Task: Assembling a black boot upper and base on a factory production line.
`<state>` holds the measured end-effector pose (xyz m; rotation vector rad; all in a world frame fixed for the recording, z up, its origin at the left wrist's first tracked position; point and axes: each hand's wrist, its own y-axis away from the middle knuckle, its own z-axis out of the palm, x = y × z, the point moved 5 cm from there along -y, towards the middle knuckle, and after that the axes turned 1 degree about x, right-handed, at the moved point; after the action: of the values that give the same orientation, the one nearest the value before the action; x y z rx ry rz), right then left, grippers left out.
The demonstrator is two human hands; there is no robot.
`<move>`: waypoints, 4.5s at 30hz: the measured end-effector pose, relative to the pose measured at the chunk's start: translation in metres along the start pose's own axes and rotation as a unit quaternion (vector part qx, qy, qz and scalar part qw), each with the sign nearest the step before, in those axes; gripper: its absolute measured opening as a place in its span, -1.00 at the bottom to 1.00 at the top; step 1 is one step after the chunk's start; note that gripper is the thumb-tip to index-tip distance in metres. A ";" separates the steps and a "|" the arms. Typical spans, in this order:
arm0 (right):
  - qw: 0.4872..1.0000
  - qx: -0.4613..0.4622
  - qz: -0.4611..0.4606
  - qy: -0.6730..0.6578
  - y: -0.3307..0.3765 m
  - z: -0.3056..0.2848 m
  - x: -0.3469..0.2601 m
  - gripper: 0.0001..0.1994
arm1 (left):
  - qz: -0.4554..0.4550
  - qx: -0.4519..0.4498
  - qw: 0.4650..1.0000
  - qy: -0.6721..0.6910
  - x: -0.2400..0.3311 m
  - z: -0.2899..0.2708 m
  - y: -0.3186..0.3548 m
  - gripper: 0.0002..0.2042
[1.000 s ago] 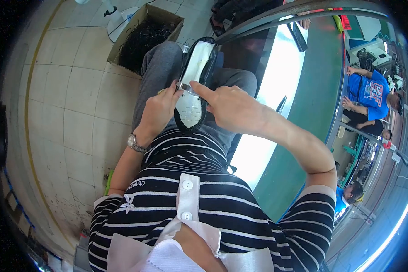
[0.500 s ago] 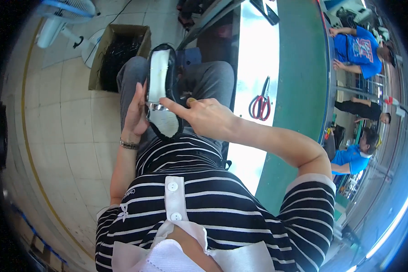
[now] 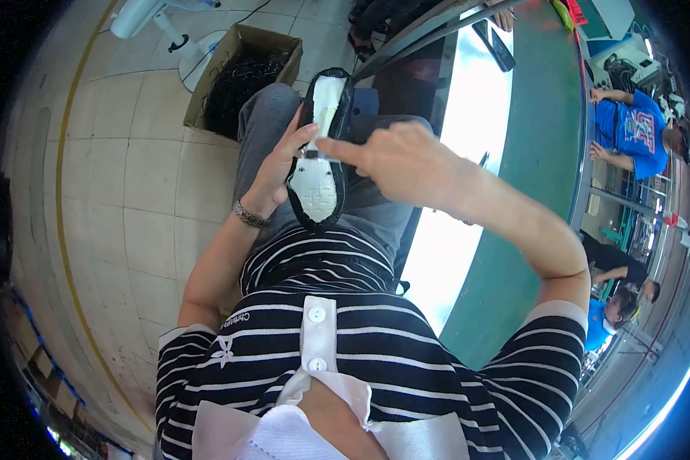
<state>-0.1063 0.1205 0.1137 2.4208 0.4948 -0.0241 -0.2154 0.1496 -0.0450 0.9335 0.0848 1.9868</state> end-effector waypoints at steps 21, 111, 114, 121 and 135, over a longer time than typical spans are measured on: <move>0.973 0.216 -0.057 0.060 -0.034 0.008 0.036 -0.36 | -0.037 -0.030 0.996 -0.069 0.006 -0.007 0.002 -0.22; 0.974 0.208 -0.060 -0.071 -0.009 0.024 -0.033 -0.30 | -0.067 -0.018 0.990 0.122 -0.040 -0.024 0.034 -0.24; 0.990 0.129 0.042 -0.035 -0.017 0.051 -0.019 -0.32 | -0.039 -0.054 0.994 0.081 -0.038 -0.020 0.035 -0.25; 0.946 -0.024 0.067 -0.317 0.014 0.049 -0.005 -0.33 | -0.009 -0.161 0.944 0.286 -0.040 -0.021 0.045 -0.44; 0.976 -0.003 0.061 -0.209 0.011 0.083 -0.034 -0.47 | -0.027 -0.104 0.972 0.209 -0.038 -0.015 0.049 -0.38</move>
<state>-0.1250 0.0505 0.0602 2.3451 0.1528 -0.4671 -0.2483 0.0965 -0.0588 0.3660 0.1343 2.0673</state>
